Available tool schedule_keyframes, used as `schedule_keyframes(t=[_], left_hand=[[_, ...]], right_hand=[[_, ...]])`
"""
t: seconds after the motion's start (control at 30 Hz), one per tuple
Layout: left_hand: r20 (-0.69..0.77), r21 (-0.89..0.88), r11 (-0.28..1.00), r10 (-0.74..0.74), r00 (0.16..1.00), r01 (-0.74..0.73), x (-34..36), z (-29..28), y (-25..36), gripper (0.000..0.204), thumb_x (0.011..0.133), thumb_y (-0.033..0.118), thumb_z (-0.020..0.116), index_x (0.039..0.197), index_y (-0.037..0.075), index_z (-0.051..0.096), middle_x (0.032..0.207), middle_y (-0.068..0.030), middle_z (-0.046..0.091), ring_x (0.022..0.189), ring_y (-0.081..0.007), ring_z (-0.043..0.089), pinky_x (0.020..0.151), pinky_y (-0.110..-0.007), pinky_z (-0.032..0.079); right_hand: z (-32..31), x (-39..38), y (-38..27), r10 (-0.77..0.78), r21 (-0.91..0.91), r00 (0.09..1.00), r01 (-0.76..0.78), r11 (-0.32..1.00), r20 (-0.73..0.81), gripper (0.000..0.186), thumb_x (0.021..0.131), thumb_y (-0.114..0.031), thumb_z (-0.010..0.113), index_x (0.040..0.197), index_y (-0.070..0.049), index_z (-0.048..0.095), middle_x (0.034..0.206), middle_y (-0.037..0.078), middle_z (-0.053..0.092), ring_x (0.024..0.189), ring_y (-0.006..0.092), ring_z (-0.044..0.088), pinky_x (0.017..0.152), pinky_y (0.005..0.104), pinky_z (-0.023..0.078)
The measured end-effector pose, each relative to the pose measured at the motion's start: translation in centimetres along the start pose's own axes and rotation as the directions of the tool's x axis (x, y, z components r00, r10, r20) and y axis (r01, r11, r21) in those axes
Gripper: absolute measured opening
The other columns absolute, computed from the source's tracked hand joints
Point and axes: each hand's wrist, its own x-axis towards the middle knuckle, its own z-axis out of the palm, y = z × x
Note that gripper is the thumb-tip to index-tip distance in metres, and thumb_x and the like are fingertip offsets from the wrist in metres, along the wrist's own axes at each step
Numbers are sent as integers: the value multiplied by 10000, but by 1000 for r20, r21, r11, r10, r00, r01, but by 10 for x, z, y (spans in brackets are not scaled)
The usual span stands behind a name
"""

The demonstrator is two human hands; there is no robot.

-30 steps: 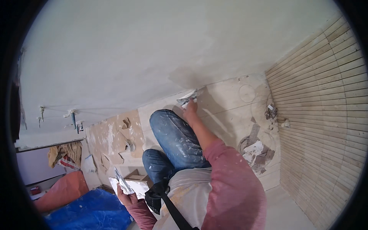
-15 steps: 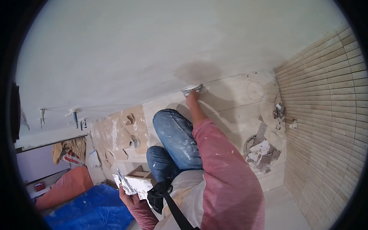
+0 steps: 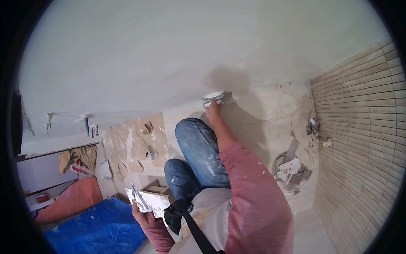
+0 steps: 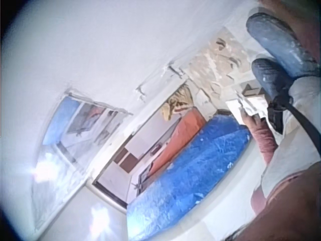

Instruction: The person loads joint compound onto putty knives, transfers it between the blades, and applies it onto the wall using a putty knife.

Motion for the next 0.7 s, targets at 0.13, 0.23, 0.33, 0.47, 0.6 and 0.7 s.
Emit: schedule_keyframes(t=[0.13, 0.23, 0.33, 0.47, 0.6, 0.7], left_hand=[[51, 15, 999, -29, 998, 28, 8, 1, -3, 315, 990, 180, 450, 1247, 24, 546, 1170, -105, 646, 1070, -234, 639, 939, -393, 518], [48, 8, 1000, -17, 999, 17, 11, -1, -5, 315, 989, 175, 449, 1251, 26, 544, 1186, -99, 640, 1084, -229, 632, 943, -387, 516], [33, 6, 1000, -5, 999, 5, 3, -2, -2, 319, 986, 166, 442, 1253, 24, 541, 1188, -98, 638, 1084, -227, 632, 948, -387, 513], [53, -6, 1000, 13, 999, -13, 5, -10, -4, 318, 986, 165, 440, 1252, 23, 541, 1185, -98, 640, 1083, -228, 633, 949, -390, 513], [32, 2, 1000, 8, 999, -8, 3, -6, -2, 316, 980, 162, 444, 1247, 25, 543, 1182, -98, 641, 1083, -229, 634, 942, -392, 518], [47, -17, 1000, 26, 999, -25, 0, -8, -1, 318, 987, 173, 441, 1245, 19, 545, 1164, -107, 656, 1070, -239, 646, 934, -393, 527]], right_hand=[[-29, 30, -14, 2, 38, 999, 0, 999, -46, 471, 897, -58, 554, 1339, -45, 389, 1283, 145, 512, 1131, 332, 572, 893, 564, 543], [-23, 45, -28, 1, 41, 999, 1, 999, -52, 510, 896, -39, 517, 1376, -60, 347, 1330, 139, 480, 1135, 337, 561, 901, 597, 521], [-4, 35, -14, 72, 55, 991, -66, 996, -115, 545, 905, -48, 498, 1421, -71, 325, 1386, 148, 437, 1169, 368, 532, 917, 641, 493], [-2, 44, -22, 93, -15, 967, -99, 995, -237, 504, 908, -166, 595, 1371, -47, 435, 1313, 177, 540, 1125, 351, 586, 915, 560, 515], [-1, 43, -27, 106, 50, 979, -99, 994, -174, 466, 856, -250, 659, 1245, -35, 519, 1218, 178, 587, 1086, 346, 609, 906, 505, 516], [5, 29, -29, 87, 17, 994, -86, 996, -66, 458, 817, -314, 707, 1150, -26, 581, 1146, 179, 623, 1057, 341, 627, 899, 463, 517]])
